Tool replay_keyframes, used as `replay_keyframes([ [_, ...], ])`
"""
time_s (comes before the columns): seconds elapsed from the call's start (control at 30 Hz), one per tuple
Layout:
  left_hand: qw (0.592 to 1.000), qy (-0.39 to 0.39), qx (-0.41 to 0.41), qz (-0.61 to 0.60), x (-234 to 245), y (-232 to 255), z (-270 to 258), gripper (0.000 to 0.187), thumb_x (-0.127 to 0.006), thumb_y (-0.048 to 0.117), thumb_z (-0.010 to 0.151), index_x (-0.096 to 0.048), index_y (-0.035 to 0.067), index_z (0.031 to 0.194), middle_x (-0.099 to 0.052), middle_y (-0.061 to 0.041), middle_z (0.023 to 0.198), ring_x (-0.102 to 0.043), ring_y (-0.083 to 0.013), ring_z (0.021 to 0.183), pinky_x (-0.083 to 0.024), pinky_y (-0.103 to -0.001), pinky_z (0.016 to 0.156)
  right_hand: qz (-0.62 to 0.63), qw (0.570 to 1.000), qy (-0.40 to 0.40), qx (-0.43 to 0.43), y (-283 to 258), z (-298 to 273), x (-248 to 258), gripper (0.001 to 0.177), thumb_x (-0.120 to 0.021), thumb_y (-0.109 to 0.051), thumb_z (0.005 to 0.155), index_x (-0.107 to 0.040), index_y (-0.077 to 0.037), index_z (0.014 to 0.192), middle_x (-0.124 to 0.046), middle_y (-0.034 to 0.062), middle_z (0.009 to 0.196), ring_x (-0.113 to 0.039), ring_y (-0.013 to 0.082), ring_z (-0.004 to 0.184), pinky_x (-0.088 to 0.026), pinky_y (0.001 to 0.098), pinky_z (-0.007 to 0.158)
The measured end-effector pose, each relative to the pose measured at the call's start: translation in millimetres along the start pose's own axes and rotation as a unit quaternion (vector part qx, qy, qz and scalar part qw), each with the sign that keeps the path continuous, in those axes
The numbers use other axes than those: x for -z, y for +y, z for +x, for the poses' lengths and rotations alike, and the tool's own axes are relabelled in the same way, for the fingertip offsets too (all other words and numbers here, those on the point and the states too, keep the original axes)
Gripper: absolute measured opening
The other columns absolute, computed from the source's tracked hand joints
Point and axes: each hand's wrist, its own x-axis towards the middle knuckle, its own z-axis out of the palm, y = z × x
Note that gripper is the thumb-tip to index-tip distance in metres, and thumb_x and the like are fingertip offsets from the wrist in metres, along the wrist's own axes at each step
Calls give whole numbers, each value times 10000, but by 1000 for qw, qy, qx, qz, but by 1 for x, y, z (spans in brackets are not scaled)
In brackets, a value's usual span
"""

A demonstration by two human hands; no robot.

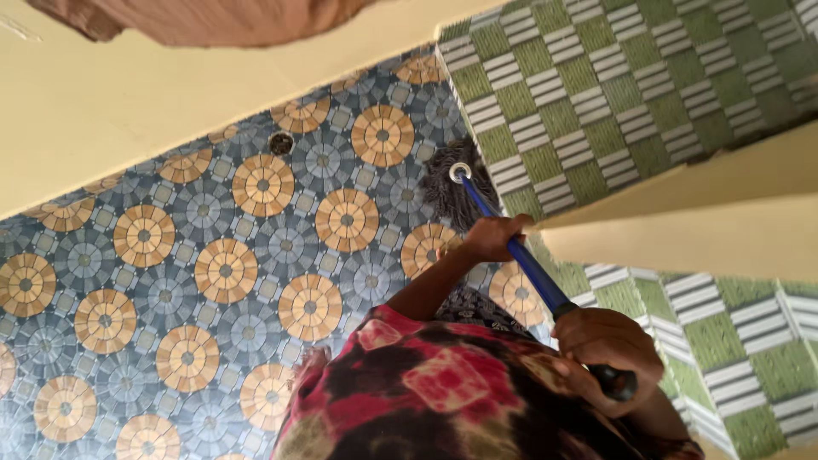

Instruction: The person mops a patterned tiled floor using a blue-handled mop. They move the mop back and forth across the floor, covering different areas of the room.

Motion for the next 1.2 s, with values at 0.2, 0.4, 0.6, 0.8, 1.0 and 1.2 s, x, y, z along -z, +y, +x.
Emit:
replay_keyframes([
  [0.2,997,36,54,47,29,-112,100,409,-672,283,938,-555,236,1328,-757,-63,951,-753,-301,910,-610,-465,767,24,997,68,25,129,49,19,151,-710,68,803,-585,-8,840,-645,123,768,-669,265,694,-584,427,733],
  [0.4,992,48,90,77,55,-209,170,469,-722,192,840,-607,239,1293,-713,-69,1213,-653,-301,1184,-538,-451,986,46,999,26,5,234,70,20,196,-661,-192,891,-604,-5,901,-617,148,832,-609,286,813,-515,473,921],
  [0.6,984,30,165,68,57,-224,208,299,-769,273,877,-698,291,1167,-705,0,1261,-635,-262,1254,-523,-442,1051,132,978,163,6,303,72,28,151,-668,-117,1002,-656,8,918,-679,108,778,-656,205,704,-586,439,844],
  [0.8,968,-39,237,75,50,-198,255,194,-736,325,908,-689,268,1089,-677,11,1234,-639,-247,1227,-569,-440,970,-132,961,239,53,283,96,83,250,-587,-154,1002,-587,60,1130,-668,201,1024,-654,301,997,-555,462,937],
  [1.0,976,43,202,72,52,-177,235,182,-770,295,837,-712,225,995,-718,16,1132,-668,-257,1154,-544,-441,992,-348,844,295,283,282,120,124,219,-539,-63,941,-657,82,1056,-559,256,1003,-634,397,919,-637,500,749],
  [1.2,964,93,232,89,71,-163,175,162,-722,310,849,-717,240,994,-735,33,1098,-672,-254,1152,-556,-441,978,-319,861,255,302,260,128,112,267,-501,-62,871,-692,118,920,-649,240,872,-641,371,814,-601,554,795],
])
